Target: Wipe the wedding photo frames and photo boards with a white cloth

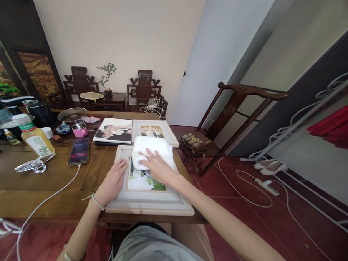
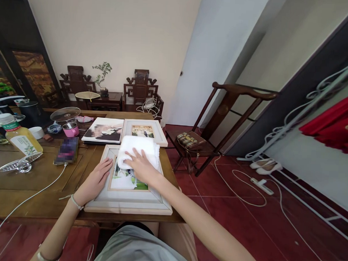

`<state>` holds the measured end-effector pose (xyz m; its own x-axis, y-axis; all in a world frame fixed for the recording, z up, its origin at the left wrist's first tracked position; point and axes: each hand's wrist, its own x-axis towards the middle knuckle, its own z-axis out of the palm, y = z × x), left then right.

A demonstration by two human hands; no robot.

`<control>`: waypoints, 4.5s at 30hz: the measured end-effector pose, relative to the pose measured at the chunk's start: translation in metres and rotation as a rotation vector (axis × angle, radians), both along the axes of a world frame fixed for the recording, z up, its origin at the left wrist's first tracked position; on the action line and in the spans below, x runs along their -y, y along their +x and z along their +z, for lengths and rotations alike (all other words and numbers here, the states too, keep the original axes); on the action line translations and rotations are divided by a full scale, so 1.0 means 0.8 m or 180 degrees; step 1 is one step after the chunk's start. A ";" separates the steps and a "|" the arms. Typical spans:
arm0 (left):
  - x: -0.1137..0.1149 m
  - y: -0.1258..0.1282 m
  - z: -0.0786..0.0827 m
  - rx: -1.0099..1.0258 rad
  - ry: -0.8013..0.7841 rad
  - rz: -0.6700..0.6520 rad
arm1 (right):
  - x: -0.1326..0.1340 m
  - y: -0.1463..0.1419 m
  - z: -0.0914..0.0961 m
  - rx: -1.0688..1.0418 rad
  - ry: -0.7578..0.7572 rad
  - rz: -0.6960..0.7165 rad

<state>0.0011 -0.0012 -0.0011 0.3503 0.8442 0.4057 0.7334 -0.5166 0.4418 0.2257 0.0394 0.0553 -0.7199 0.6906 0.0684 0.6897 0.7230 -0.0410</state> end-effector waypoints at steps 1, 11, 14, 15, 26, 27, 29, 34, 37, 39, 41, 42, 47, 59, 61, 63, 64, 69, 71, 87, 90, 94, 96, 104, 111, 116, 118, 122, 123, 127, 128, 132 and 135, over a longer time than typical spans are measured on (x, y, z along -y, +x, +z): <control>0.000 0.000 -0.001 -0.0001 0.0012 0.0003 | 0.012 0.001 0.003 0.0021 -0.0118 0.0058; 0.002 0.001 0.002 -0.0025 0.0020 0.0014 | 0.156 0.022 0.080 -0.0045 -0.1064 0.0744; 0.003 0.002 0.005 -0.0015 -0.0001 0.0005 | 0.177 0.020 0.089 -0.0065 -0.1113 0.0822; 0.004 0.002 0.006 -0.0014 -0.0009 0.0009 | 0.179 0.018 0.086 -0.0079 -0.1117 0.0802; 0.002 0.001 0.001 0.0062 -0.0003 0.0005 | 0.011 0.007 0.007 -0.0439 0.0117 -0.0090; 0.002 0.001 0.001 0.0081 0.0002 -0.0002 | -0.006 0.006 0.005 -0.0496 0.0325 -0.0181; 0.002 0.001 0.000 0.0101 -0.0013 -0.0007 | -0.029 0.001 0.004 -0.0506 0.0581 -0.0260; 0.002 0.002 0.002 0.0125 -0.0037 -0.0004 | -0.023 -0.027 0.002 -0.0132 0.0268 -0.0139; 0.003 0.002 0.003 0.0164 0.0012 -0.0044 | 0.010 -0.036 0.000 0.0053 -0.0018 -0.0079; 0.003 0.003 0.001 0.0182 0.0010 -0.0011 | 0.038 -0.033 0.002 0.0148 -0.0195 -0.0035; 0.003 0.003 -0.002 0.0192 -0.0012 0.0038 | 0.067 -0.025 0.012 0.0202 -0.0387 0.0040; 0.003 0.002 -0.003 0.0193 -0.0013 0.0052 | 0.081 -0.020 0.020 0.0214 -0.0505 0.0113; 0.003 0.002 -0.003 0.0147 0.0021 0.0037 | 0.145 0.003 0.066 0.0107 -0.1048 0.0548; 0.008 0.004 0.000 0.0383 -0.0144 0.0157 | 0.064 -0.005 0.006 -0.0159 -0.0135 -0.0115; 0.011 0.005 0.007 0.0486 -0.0204 0.0157 | 0.028 -0.008 0.004 -0.0305 0.0290 -0.0314; 0.013 0.007 0.014 0.0573 -0.0215 0.0110 | 0.002 -0.015 0.007 -0.0368 0.0558 -0.0479; 0.014 0.007 0.016 0.0620 -0.0202 0.0106 | -0.005 -0.021 0.009 -0.0345 0.0574 -0.0511; 0.016 0.007 0.019 0.0817 -0.0127 0.0240 | 0.009 -0.058 0.010 0.0030 0.0105 -0.0061; 0.017 0.007 0.019 0.0855 -0.0122 0.0213 | 0.030 -0.068 0.009 0.0175 0.0079 0.0059; 0.014 0.005 0.012 0.0652 -0.0232 0.0242 | 0.135 -0.011 0.044 0.0501 -0.0325 0.0540; 0.013 0.004 0.010 0.0491 -0.0172 0.0221 | 0.139 0.009 0.048 0.0687 -0.0284 0.0246; 0.012 0.006 0.012 0.0299 -0.0179 0.0162 | 0.137 0.040 0.042 0.0676 -0.0343 -0.0060; 0.012 0.006 0.012 0.0197 -0.0203 0.0109 | 0.133 0.059 0.040 0.0621 -0.0418 -0.0157; 0.013 0.005 0.007 0.0063 -0.0256 0.0092 | 0.071 0.119 0.064 -0.0512 -0.0482 -0.0446; 0.008 0.004 0.003 0.0139 -0.0175 0.0096 | -0.026 0.051 0.037 -0.1317 0.1431 -0.0981; 0.007 0.005 0.014 0.0162 -0.0055 -0.0012 | -0.044 -0.037 0.011 -0.0373 0.0819 0.0433; 0.007 0.007 0.019 0.0198 -0.0013 -0.0041 | -0.039 -0.055 0.006 -0.0176 0.0475 0.0572; 0.005 0.006 0.016 0.0173 0.0011 -0.0039 | -0.030 -0.049 0.009 0.0022 0.0270 0.0344; 0.004 0.006 0.013 0.0149 0.0004 -0.0024 | -0.029 -0.041 0.011 0.0091 0.0256 0.0298; 0.001 0.003 0.003 0.0097 -0.0003 0.0038 | -0.027 -0.004 0.019 0.0291 0.0197 0.0098; 0.001 0.002 0.002 0.0088 -0.0005 0.0048 | -0.027 0.007 0.020 0.0324 0.0186 0.0023; 0.002 0.003 0.005 0.0037 -0.0035 0.0076 | -0.022 0.050 0.025 0.0424 0.0183 -0.0332; 0.004 0.003 0.008 0.0027 -0.0044 0.0094 | -0.013 0.072 0.028 0.0435 0.0214 -0.0498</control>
<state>0.0036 -0.0040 0.0052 0.3216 0.8597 0.3968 0.7446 -0.4885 0.4549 0.2834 0.0502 0.0775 -0.6100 0.7919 0.0272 0.7895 0.6046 0.1053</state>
